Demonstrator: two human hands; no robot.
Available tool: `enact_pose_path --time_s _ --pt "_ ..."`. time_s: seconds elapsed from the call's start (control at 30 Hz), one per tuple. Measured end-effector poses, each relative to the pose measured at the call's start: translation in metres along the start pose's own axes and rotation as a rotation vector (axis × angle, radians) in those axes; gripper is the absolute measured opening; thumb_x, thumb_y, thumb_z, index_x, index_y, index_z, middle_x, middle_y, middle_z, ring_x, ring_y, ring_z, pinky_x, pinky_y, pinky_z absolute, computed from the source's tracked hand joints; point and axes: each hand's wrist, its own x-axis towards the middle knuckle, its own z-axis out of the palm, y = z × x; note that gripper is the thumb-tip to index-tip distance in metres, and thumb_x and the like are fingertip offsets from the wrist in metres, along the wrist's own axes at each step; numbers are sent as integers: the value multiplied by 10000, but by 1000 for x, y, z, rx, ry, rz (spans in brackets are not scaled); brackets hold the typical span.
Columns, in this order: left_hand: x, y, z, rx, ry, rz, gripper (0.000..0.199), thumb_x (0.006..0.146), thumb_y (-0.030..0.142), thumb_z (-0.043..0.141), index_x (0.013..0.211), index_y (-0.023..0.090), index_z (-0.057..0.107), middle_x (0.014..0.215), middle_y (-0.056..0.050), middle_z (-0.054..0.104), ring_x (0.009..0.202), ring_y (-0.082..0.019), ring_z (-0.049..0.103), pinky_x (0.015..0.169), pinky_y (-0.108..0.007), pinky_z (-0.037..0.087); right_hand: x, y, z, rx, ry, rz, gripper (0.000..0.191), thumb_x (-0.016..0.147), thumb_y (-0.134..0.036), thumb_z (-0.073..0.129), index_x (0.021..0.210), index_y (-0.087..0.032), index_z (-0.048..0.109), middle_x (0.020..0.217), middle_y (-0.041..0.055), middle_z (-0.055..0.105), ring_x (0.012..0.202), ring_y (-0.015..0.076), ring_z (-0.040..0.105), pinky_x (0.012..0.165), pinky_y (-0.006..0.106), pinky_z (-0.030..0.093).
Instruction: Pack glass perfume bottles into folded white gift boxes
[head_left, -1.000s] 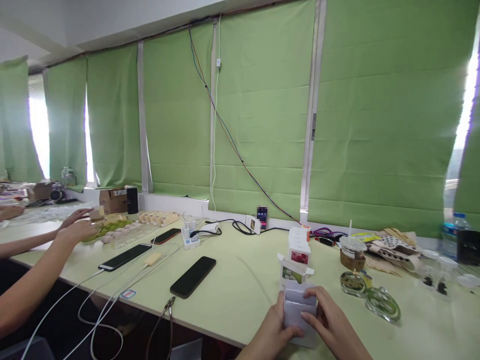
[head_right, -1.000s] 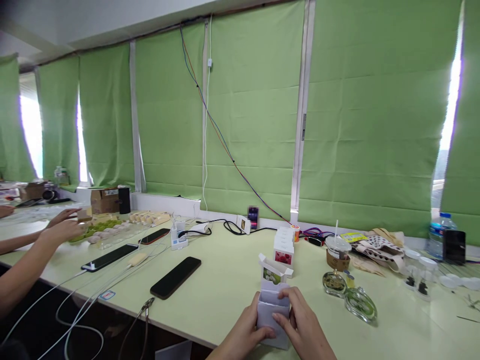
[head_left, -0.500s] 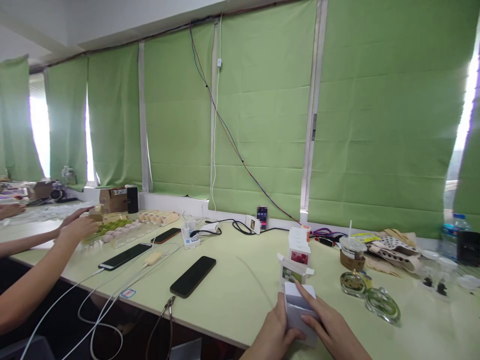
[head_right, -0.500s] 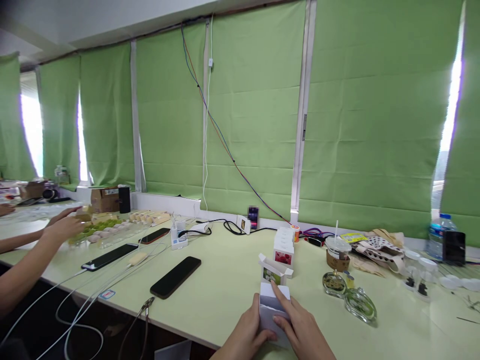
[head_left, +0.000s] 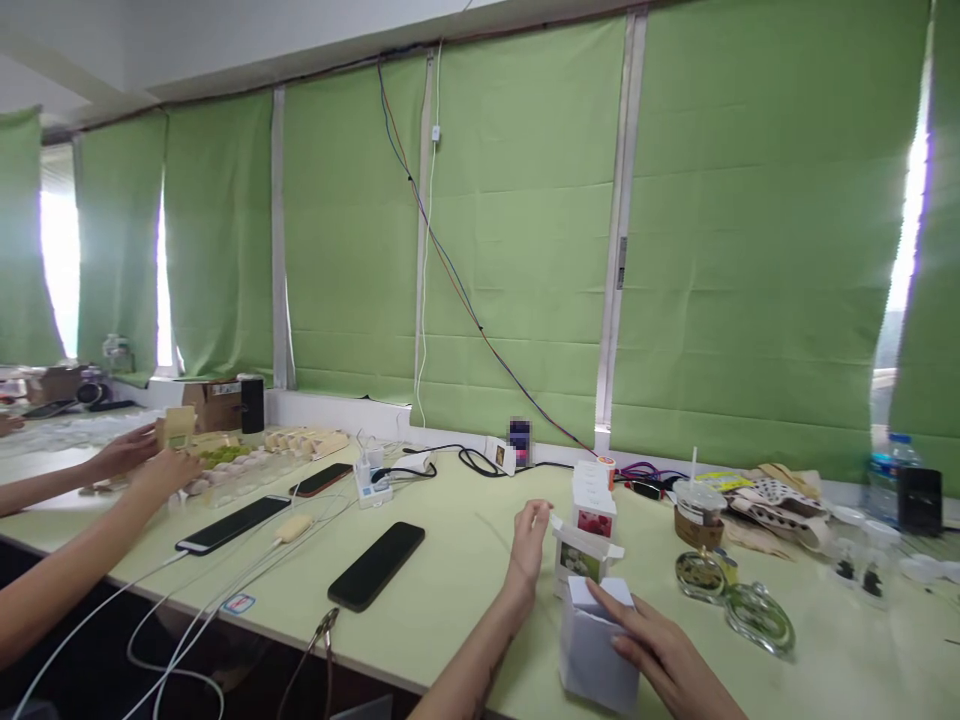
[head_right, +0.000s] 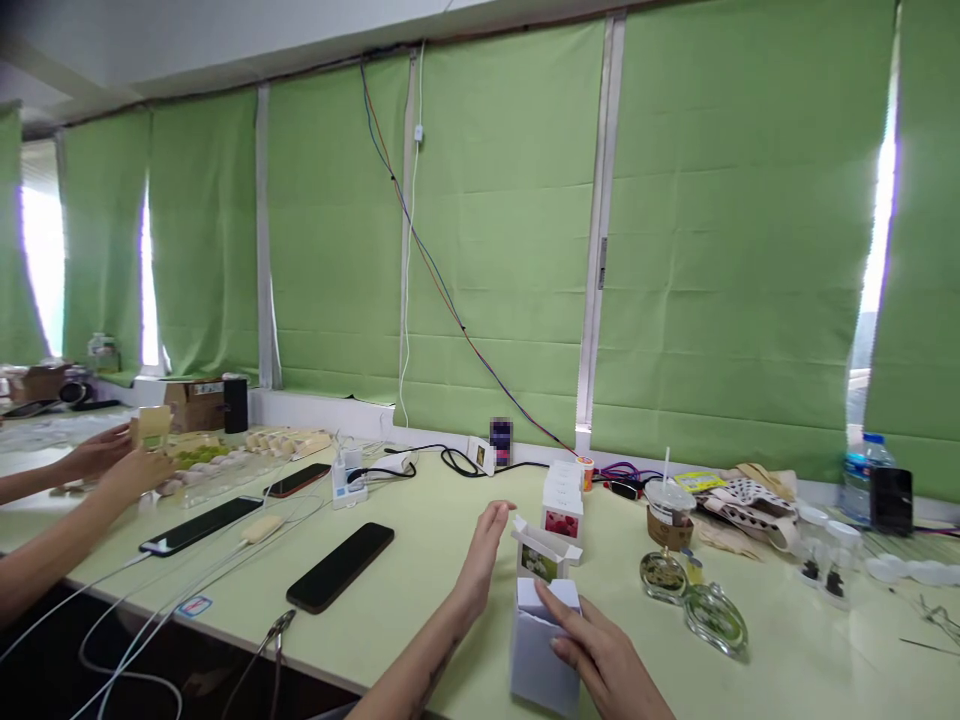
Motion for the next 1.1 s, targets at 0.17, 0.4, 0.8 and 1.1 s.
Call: enact_pose_path --time_s 0.17,0.4,0.8,1.1 --pt "13 5 7 -43 -242 -74 353 716 471 640 831 137 660 910 -77 649 935 -257 561 851 -334 407 -5 -6 -19 78 131 -15 439 890 -471 458 1309 -347 504 1274 25 617 1131 240 591 939 313 459" --pt "-9 -14 1 -56 -364 -157 467 591 160 667 1038 201 543 886 -8 635 895 -227 571 714 -275 432 -15 6 -44 286 615 219 573 854 -536 481 1376 -306 429 1246 8 616 741 168 623 601 220 538" --pt "-13 -29 11 -19 -502 32 770 601 56 620 1327 213 417 1266 -87 525 1132 -295 463 887 -368 411 35 26 -16 99 548 -30 479 913 -459 399 1344 -269 484 1266 53 609 1060 223 596 819 271 506" --pt "-15 -7 5 330 -409 67 274 698 153 596 972 164 595 959 -40 562 944 -225 490 847 -303 374 30 30 -27 -4 475 -25 436 934 -403 368 1355 -323 455 1259 36 602 1082 179 592 887 255 476"
